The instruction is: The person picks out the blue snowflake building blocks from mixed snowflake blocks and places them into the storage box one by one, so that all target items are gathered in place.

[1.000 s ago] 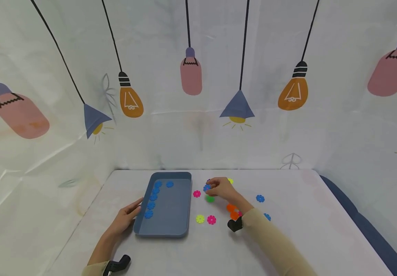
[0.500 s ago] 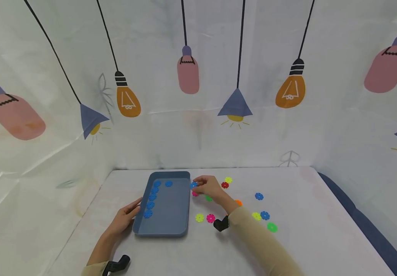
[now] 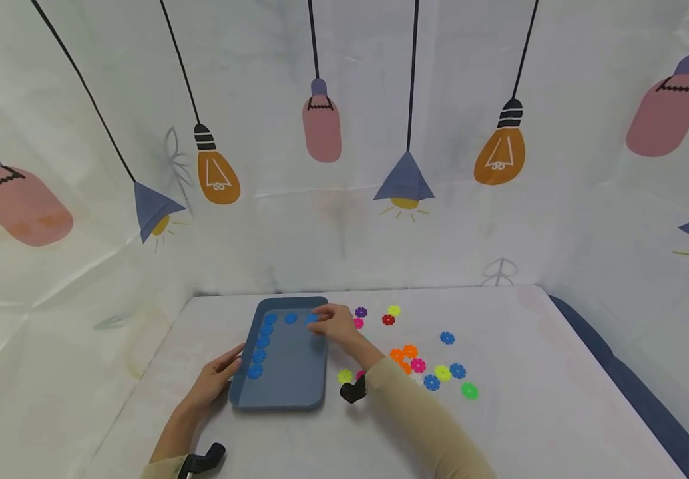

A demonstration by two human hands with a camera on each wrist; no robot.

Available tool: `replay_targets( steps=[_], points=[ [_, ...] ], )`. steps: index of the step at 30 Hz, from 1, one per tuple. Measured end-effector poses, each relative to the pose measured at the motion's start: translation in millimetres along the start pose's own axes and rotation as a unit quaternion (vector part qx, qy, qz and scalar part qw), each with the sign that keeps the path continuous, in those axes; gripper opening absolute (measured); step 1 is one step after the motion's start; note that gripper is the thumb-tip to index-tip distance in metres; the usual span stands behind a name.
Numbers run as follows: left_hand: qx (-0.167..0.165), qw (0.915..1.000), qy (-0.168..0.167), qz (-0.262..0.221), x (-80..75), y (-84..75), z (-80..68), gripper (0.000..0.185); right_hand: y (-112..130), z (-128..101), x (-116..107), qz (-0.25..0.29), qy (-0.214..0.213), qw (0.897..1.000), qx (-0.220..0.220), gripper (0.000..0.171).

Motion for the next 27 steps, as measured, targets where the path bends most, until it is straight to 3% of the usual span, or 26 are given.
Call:
replay_targets(
  steps=[13, 20, 27],
  points=[
    [-0.003, 0.9998, -0.016, 0.011, 3.0, 7.6, -6.4, 0.048, -11.2, 9.8, 33.0, 0.048, -0.015, 0.998, 0.041, 0.039],
    [-0.012, 0.9997, -0.020, -0.002, 2.4, 7.3, -5.5, 0.046, -7.8, 12.4, 41.7, 0.062, -0.008, 0.997, 0.037, 0.041],
    [0.013, 0.9999, -0.002, 0.008, -0.1, 1.2, -0.7, 0.048, -1.9, 19.4, 46.6, 0.054, -0.013, 0.998, 0.034, 0.040]
  ],
)
Point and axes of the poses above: each hand's wrist, its own z-axis towards the middle knuckle, its own x-axis out of the palm, y = z × x, the point moved 1 cm from there along z, towards the middle knuckle, and after that the axes turned 9 degrees about y, right-handed, at the moved point
